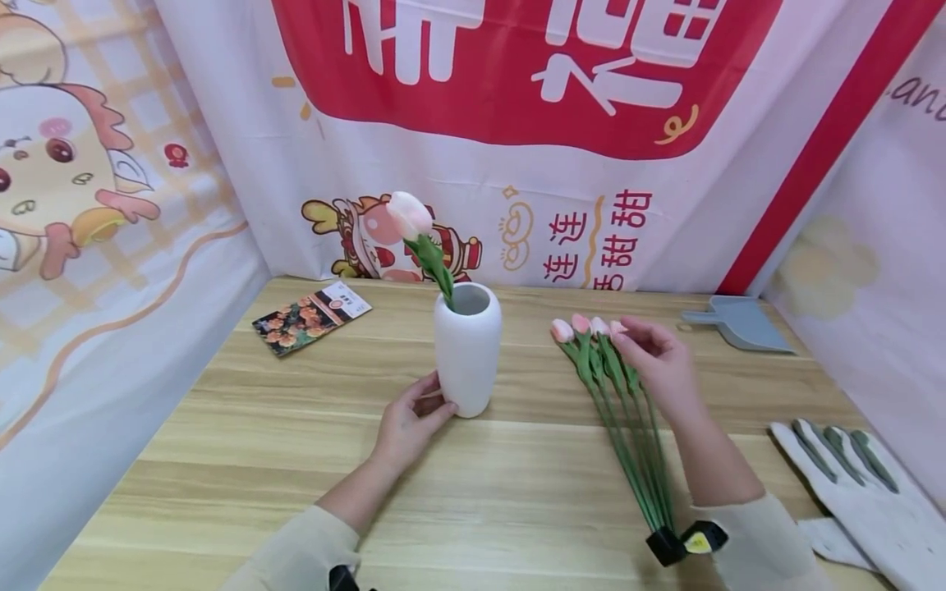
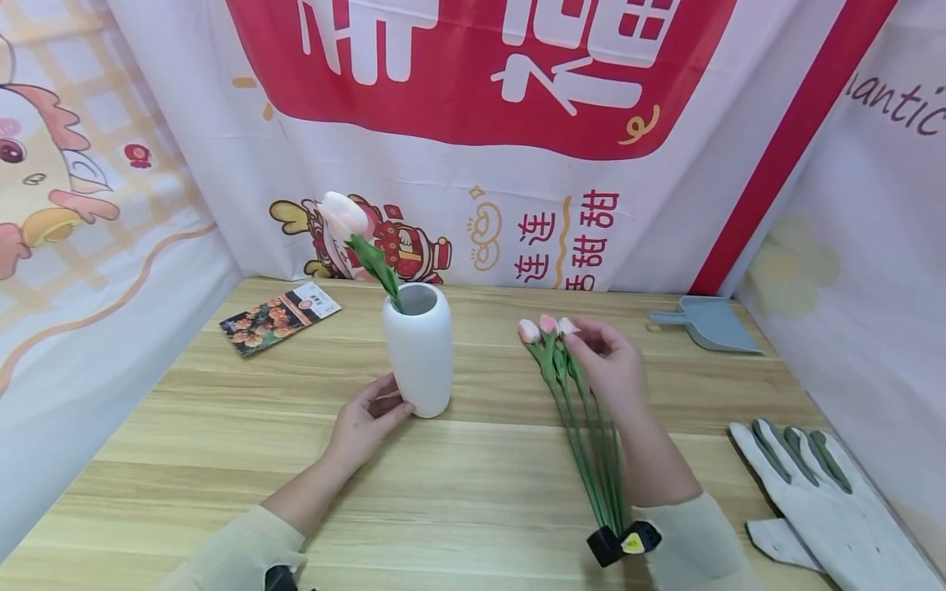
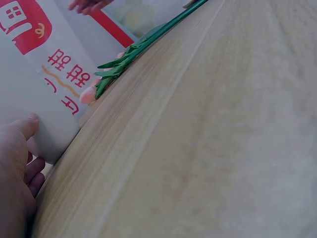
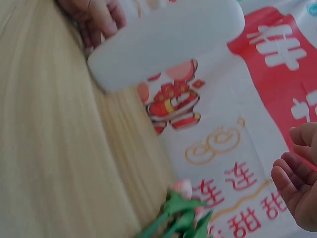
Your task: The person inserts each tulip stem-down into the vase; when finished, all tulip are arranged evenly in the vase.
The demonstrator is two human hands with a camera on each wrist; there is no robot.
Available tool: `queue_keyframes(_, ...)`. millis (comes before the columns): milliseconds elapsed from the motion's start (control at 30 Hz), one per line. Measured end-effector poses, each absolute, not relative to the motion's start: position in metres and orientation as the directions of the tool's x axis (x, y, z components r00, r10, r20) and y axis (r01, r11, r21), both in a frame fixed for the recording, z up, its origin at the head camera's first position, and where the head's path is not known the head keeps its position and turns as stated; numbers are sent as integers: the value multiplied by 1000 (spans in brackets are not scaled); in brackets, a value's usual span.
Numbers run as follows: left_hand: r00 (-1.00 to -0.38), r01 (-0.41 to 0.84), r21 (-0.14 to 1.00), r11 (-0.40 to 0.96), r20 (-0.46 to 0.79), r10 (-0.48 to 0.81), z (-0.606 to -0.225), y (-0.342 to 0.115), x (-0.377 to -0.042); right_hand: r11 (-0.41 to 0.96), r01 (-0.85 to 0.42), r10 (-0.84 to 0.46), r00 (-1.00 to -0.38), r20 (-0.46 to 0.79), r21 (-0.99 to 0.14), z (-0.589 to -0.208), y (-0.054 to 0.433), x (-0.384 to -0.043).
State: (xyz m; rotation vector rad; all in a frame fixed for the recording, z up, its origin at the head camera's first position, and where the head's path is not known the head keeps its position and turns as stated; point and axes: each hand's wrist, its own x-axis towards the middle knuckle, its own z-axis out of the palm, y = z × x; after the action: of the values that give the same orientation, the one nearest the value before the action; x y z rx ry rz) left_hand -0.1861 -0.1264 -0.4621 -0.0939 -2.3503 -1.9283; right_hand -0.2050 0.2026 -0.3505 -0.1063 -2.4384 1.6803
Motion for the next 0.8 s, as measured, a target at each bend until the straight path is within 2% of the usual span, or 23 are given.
queue_keyframes(133,-993,112,974,198,118,-15,-462,-127,-186,404,50,192,-981,31,-913,-365,226,-198)
queue_keyframes(433,-993,111,974,198,116,-14,-460,-127,-185,449,93,147,-989,-29,-889,-400,263,-190)
queue_keyframes(667,-992,116,972,203,121,-16,-461,-127,-185,537,172,131,-984,-120,-826,-421,276,-187)
queue_keyframes(800,-992,119,972,201,124,-12,-463,-128,-186,577,174,98,-985,-144,-798,-432,280,-187)
